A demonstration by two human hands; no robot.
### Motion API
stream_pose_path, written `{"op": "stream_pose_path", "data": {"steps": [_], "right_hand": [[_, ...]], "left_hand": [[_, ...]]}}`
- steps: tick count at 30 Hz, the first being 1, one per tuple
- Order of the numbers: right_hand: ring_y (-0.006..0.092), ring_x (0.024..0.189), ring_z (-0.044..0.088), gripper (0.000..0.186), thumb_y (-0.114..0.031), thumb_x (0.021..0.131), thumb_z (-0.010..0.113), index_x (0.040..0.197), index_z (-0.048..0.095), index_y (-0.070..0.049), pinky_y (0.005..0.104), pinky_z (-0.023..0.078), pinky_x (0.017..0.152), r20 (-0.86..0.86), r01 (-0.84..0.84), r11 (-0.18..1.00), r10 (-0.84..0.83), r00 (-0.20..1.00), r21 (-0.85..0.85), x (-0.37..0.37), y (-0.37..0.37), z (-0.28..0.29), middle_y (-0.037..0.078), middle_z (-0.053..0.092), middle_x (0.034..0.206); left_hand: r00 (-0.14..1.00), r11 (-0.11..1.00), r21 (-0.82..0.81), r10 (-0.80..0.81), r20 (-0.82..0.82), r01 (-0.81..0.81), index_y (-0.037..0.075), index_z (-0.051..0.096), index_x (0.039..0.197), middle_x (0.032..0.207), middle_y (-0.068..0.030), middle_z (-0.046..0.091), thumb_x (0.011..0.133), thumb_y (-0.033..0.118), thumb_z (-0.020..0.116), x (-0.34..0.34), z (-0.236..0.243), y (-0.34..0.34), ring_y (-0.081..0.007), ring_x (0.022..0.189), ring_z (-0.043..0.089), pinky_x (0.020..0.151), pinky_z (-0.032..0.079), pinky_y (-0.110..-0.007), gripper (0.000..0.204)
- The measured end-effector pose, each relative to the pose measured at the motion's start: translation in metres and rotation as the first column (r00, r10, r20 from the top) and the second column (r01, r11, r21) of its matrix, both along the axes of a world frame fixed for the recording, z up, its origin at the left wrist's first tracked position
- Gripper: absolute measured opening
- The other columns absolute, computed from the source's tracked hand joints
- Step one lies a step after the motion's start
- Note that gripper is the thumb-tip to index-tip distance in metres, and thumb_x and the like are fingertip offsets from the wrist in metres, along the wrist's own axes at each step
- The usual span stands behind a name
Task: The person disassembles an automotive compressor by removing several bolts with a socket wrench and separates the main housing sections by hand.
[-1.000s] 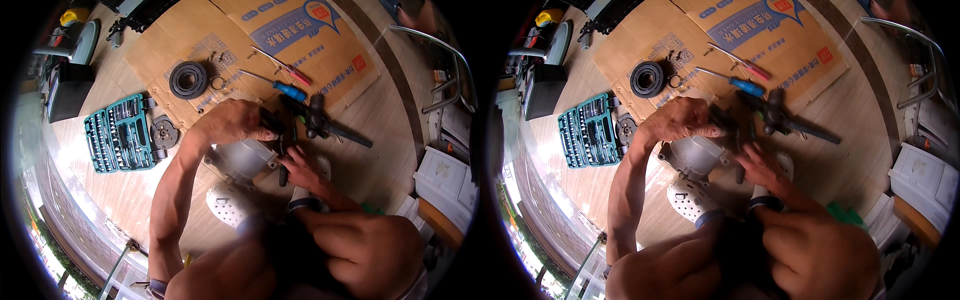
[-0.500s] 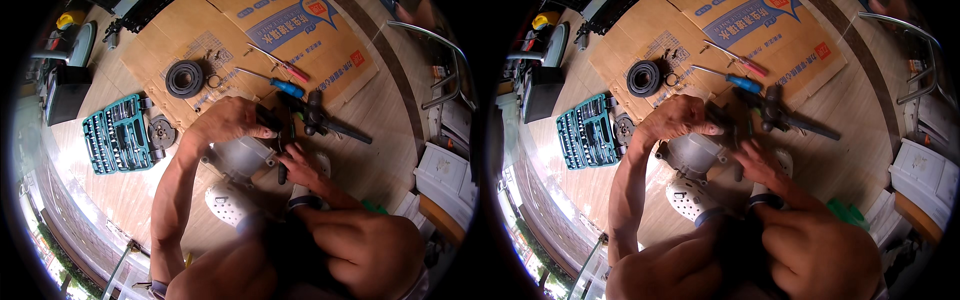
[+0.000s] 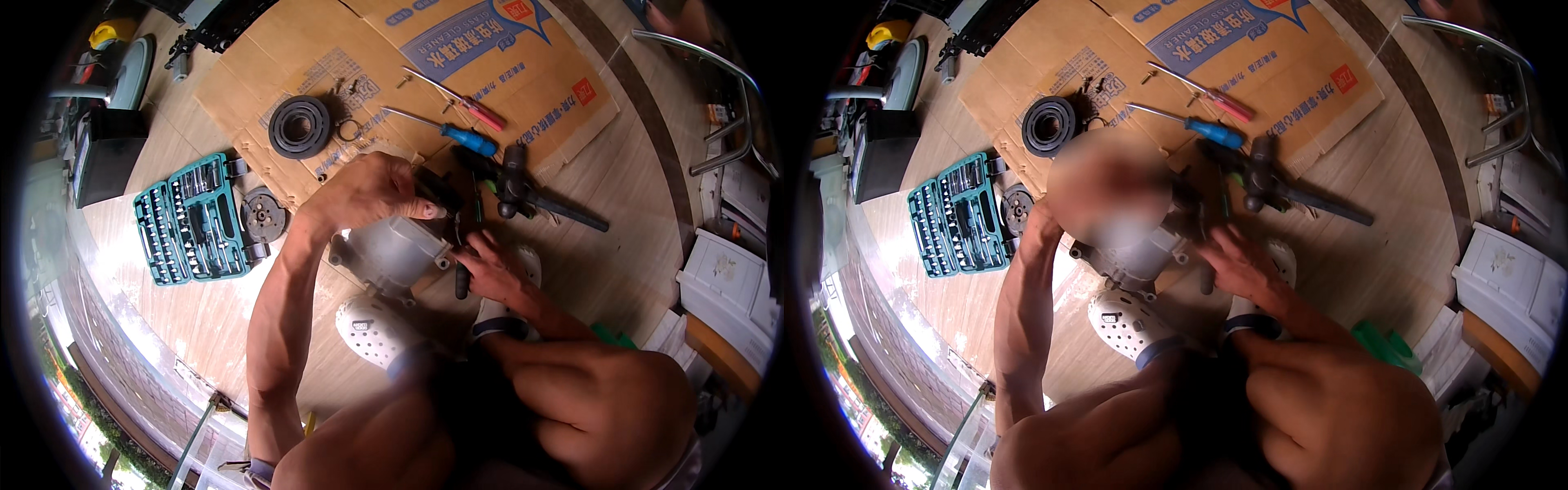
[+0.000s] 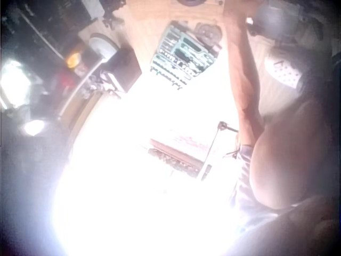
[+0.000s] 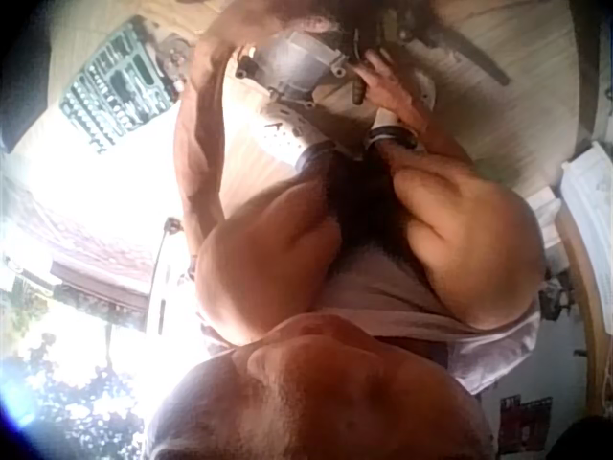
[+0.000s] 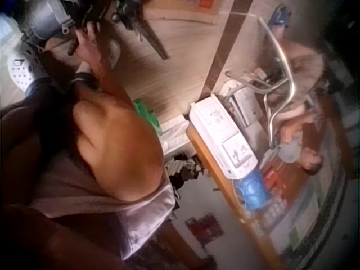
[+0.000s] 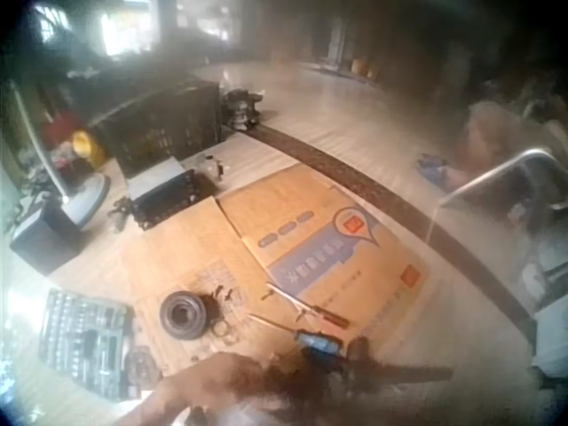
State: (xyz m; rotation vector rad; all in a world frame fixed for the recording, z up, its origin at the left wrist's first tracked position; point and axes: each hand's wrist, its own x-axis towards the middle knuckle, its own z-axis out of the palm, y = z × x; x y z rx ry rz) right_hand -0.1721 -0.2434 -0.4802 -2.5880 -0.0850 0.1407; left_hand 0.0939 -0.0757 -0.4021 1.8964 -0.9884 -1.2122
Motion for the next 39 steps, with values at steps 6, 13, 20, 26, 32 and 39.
{"op": "stream_pose_path", "data": {"steps": [6,13,20,26,32,39], "right_hand": [[0.0314,0.1,0.058,0.043,-0.008,0.072,0.071,0.114,0.071,-0.02,0.0435,0.057,0.075,0.015,-0.002,1.0,0.003,1.0,-0.02,0.002,0.0,0.003,0.007,0.055,0.104],[0.031,0.1,0.059,0.041,-0.008,0.073,0.071,0.113,0.071,-0.018,0.0428,0.057,0.076,0.015,-0.008,1.0,0.008,1.0,-0.013,0.002,-0.001,0.002,0.007,0.056,0.104],[0.0304,0.1,0.059,0.042,-0.008,0.073,0.071,0.114,0.072,-0.018,0.0427,0.057,0.076,0.011,-0.01,1.0,0.01,1.0,-0.017,0.003,0.001,0.005,0.007,0.056,0.103],[0.0301,0.102,0.058,0.046,-0.007,0.073,0.07,0.117,0.071,-0.02,0.0426,0.058,0.077,-0.066,-0.027,0.999,0.024,0.998,-0.038,0.0,-0.001,0.006,0.007,0.056,0.105],[0.031,0.106,0.057,0.049,-0.005,0.072,0.07,0.12,0.07,-0.019,0.0428,0.057,0.081,-0.099,-0.041,0.999,0.038,0.994,-0.028,0.0,-0.002,0.006,0.007,0.055,0.108],[0.0333,0.106,0.056,0.052,-0.004,0.07,0.071,0.121,0.069,-0.017,0.0438,0.055,0.086,-0.024,-0.022,1.0,0.023,0.999,0.011,-0.006,-0.004,-0.01,0.01,0.055,0.11]], "left_hand": [[0.997,0.94,-0.342,0.04,0.065,-0.016,0.002,0.076,0.099,0.083,-0.0099,0.074,0.092,0.034,0.075,-0.004,-0.002,0.012,-0.018,0.08,0.069,0.075,0.052,-0.032,0.032],[0.999,0.976,-0.214,0.042,-0.021,-0.046,0.002,0.077,0.098,0.086,-0.012,0.075,0.092,0.032,0.074,-0.005,-0.004,0.007,-0.0173,0.082,0.07,0.076,0.053,-0.033,0.031],[0.978,0.993,0.017,-0.116,0.173,0.115,0.003,0.077,0.093,0.084,-0.0122,0.073,0.09,0.047,0.072,-0.003,0.012,-0.007,-0.0195,0.081,0.07,0.074,0.052,-0.035,0.044],[0.974,1.0,0.001,-0.012,-0.225,0.012,0.005,0.076,0.111,0.092,-0.0113,0.076,0.095,0.031,0.066,0.007,0.004,0.003,-0.0193,0.088,0.071,0.082,0.053,-0.031,0.032],[0.979,0.997,-0.066,0.02,-0.202,-0.034,0.001,0.075,0.097,0.085,-0.0105,0.074,0.088,0.03,0.08,0.007,-0.014,0.007,-0.0146,0.081,0.068,0.074,0.053,-0.03,0.031],[0.997,0.999,-0.031,0.034,-0.073,-0.036,0.004,0.072,0.096,0.081,-0.0075,0.07,0.089,0.036,0.08,-0.004,-0.001,-0.001,-0.014,0.078,0.065,0.07,0.051,-0.03,0.034]]}}
